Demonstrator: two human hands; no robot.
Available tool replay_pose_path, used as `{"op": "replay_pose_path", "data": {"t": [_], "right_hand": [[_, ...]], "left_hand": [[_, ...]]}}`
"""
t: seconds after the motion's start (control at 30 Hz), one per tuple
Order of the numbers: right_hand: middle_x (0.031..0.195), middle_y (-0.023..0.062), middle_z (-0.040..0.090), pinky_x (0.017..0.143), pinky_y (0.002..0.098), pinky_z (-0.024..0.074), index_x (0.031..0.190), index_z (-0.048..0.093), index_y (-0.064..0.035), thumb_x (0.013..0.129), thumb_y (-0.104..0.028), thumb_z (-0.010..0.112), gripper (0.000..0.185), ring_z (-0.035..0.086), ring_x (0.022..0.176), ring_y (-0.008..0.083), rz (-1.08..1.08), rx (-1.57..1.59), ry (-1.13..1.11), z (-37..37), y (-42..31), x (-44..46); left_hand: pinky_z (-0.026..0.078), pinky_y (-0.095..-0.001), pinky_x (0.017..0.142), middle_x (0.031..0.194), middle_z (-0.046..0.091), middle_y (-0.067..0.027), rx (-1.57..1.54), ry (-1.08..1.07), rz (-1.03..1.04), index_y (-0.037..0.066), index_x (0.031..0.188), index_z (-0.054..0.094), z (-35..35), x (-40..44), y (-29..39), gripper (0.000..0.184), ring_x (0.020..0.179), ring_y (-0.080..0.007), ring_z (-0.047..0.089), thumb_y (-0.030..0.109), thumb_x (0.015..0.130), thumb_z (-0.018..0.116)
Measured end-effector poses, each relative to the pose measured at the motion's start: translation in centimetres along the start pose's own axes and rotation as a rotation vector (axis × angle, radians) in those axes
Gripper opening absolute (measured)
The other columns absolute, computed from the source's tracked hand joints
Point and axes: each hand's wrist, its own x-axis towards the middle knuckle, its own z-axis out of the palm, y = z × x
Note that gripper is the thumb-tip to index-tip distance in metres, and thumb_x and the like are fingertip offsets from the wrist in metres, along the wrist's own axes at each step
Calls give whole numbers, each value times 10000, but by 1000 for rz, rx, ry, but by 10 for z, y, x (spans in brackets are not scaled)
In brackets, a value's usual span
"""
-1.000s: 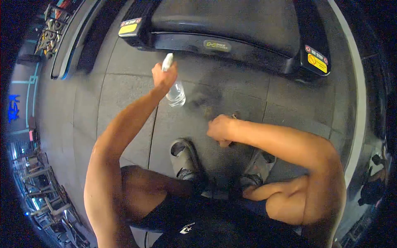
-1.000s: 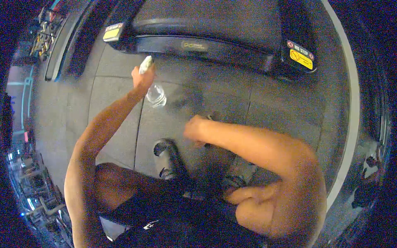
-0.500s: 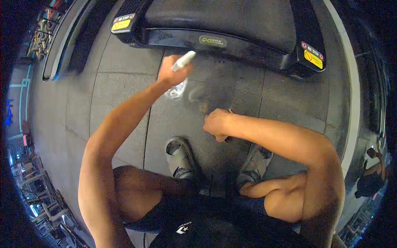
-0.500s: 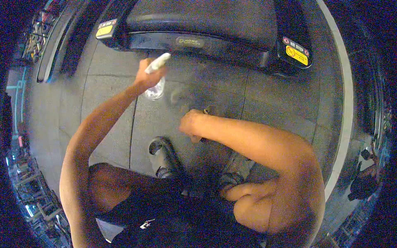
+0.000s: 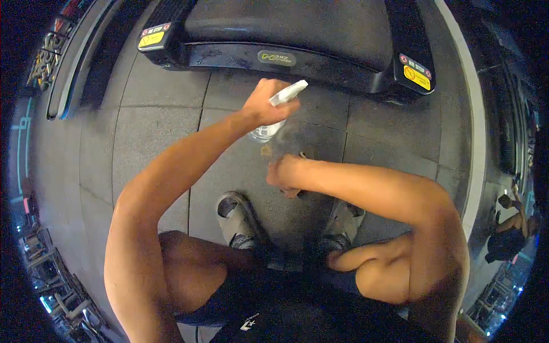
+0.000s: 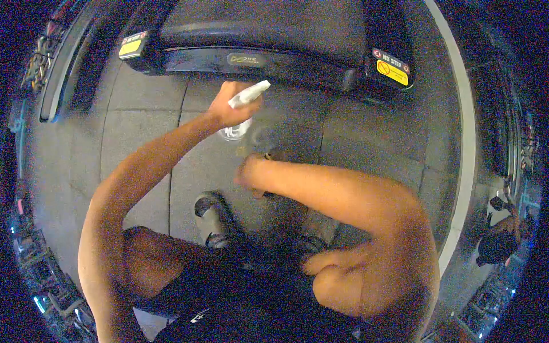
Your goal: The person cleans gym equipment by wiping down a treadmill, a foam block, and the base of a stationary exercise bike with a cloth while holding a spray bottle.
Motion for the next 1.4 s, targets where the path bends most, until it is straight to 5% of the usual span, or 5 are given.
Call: {"op": "replay_pose_path", "data": {"t": [1.0,1.13,1.23,1.27,1.4], "right_hand": [[1118,221,565,809,495,523,1107,542,-53,735,-206,753,455,645,954,405,-30,500,451,25,19,-29],[1013,174,569,808,457,487,1028,511,-53,762,-199,720,368,609,929,360,-84,734,843,27,33,-14],[926,154,605,811,420,474,1019,508,-37,781,-198,696,343,601,907,288,3,927,1100,14,38,-8],[923,157,635,818,414,481,1007,532,-32,807,-202,678,300,619,905,280,72,1029,1083,3,37,-15],[997,227,689,835,445,513,1068,621,-28,886,-243,583,284,675,964,382,365,1143,1279,-9,42,-4]], "left_hand": [[491,-436,971,1213,662,-196,219,186,-329,31,1289,579,-118,-141,-139,691,1135,-318,644,398,764,837],[529,-419,907,1179,676,-170,353,-405,-434,57,1284,605,-126,-147,-130,735,1050,-337,661,440,710,860],[565,-418,769,1087,697,-135,356,-1145,-1313,68,1242,629,-111,-140,-118,627,922,-317,682,406,752,825],[564,-420,709,1037,696,-109,391,-1189,-934,77,1218,636,-104,-139,-104,539,857,-294,676,387,799,774],[555,-414,747,1041,667,-81,-443,-518,-771,34,1180,631,-61,-115,-47,375,892,-237,637,303,924,581]]}}
